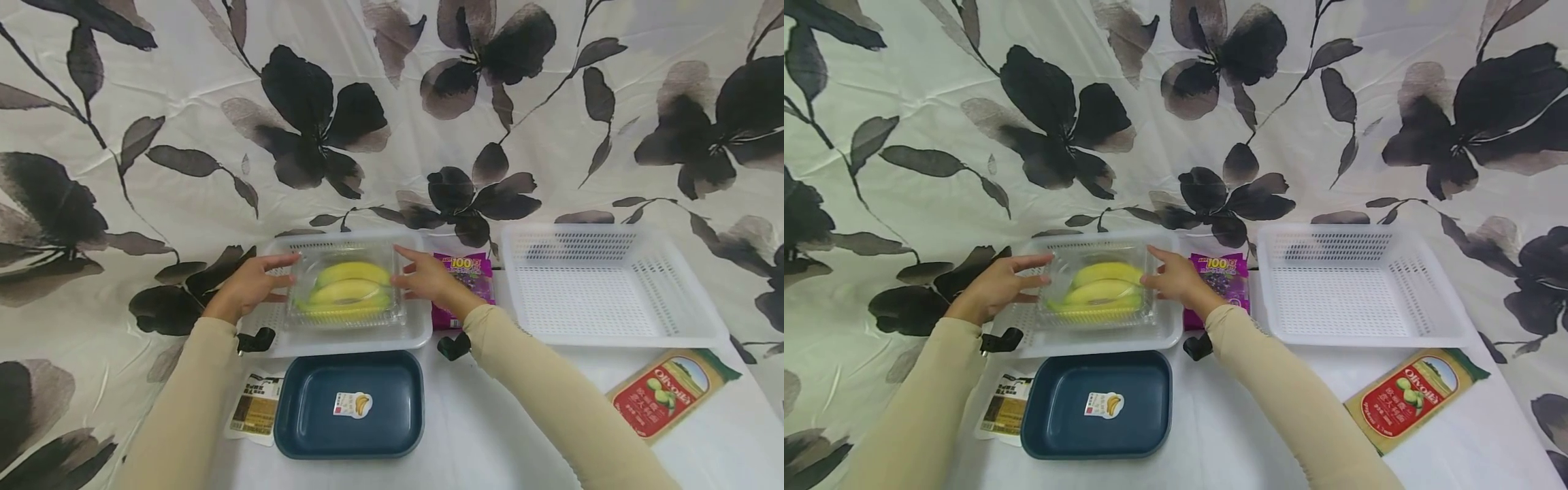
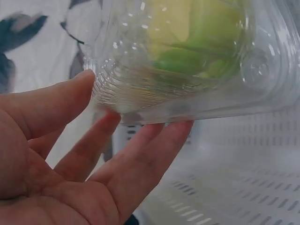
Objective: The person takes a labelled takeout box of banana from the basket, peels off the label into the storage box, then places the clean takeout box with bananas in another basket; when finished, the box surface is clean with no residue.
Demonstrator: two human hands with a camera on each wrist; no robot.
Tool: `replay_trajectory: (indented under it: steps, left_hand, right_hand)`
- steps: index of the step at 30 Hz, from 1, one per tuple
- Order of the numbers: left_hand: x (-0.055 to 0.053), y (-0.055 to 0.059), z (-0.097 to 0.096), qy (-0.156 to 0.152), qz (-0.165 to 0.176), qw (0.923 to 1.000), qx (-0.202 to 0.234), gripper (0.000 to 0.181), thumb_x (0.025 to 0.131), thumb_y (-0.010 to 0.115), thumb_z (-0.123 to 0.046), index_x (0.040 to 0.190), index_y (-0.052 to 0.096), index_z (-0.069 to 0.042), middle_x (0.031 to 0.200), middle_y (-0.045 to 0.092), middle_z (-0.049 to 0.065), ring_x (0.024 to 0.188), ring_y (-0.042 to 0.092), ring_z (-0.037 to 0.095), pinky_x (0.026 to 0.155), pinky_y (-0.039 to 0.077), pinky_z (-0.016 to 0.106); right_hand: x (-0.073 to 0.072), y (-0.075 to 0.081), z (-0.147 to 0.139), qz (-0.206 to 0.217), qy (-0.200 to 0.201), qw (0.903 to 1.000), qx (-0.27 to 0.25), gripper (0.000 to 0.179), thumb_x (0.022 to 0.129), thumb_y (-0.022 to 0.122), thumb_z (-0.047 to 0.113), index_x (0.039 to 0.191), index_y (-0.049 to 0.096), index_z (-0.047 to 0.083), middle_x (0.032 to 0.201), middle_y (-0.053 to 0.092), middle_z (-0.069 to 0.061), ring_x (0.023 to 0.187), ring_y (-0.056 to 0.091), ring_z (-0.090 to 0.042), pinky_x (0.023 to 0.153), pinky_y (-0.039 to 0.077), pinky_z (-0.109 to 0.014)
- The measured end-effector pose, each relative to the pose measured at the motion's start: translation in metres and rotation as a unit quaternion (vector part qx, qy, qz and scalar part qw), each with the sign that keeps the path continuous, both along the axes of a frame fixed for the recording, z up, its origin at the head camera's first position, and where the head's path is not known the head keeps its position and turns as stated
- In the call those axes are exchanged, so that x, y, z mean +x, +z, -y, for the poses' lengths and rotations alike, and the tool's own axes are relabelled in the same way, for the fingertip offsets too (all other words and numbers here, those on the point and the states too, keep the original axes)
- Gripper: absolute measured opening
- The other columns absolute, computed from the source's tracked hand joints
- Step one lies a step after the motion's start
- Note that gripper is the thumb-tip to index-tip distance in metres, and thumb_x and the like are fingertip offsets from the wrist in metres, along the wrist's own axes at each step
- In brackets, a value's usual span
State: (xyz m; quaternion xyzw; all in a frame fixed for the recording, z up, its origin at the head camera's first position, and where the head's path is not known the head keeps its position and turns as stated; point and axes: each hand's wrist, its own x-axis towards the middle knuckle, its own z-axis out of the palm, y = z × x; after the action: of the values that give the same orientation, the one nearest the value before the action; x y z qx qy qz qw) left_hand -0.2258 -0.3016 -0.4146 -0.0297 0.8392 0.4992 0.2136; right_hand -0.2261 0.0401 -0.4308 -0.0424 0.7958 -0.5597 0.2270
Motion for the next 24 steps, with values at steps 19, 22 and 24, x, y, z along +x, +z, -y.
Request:
replay_trajectory:
  steps: [19,22,24]
  left_hand:
    - [-0.011,-0.022,0.005,-0.006,0.042,0.9978,-0.051,0.063,0.100,0.058,0.000,0.159,0.036,-0.009,0.168,0.024,0.021,0.145,0.039,0.047,0.101,0.055,0.057]
    - [-0.011,-0.022,0.004,-0.007,0.040,0.9976,-0.057,0.062,0.101,0.057,-0.002,0.159,0.036,-0.010,0.168,0.023,0.020,0.145,0.038,0.047,0.102,0.054,0.058]
    - [-0.009,-0.022,0.004,-0.012,0.040,0.9972,-0.061,0.061,0.102,0.057,-0.004,0.159,0.035,-0.010,0.168,0.022,0.021,0.146,0.036,0.048,0.102,0.053,0.058]
  right_hand:
    - [0.005,-0.012,0.033,-0.069,0.023,0.9830,0.168,0.071,0.097,0.068,0.013,0.159,0.035,0.011,0.142,0.058,-0.026,0.095,0.074,-0.032,0.059,0.062,-0.027]
    - [0.004,-0.014,0.032,-0.071,0.027,0.9819,0.174,0.071,0.097,0.068,0.014,0.160,0.034,0.012,0.147,0.055,-0.024,0.084,0.076,-0.031,0.060,0.062,-0.027]
    - [0.003,-0.015,0.031,-0.075,0.032,0.9809,0.177,0.071,0.097,0.068,0.015,0.160,0.034,0.011,0.148,0.054,-0.024,0.096,0.075,-0.031,0.064,0.063,-0.028]
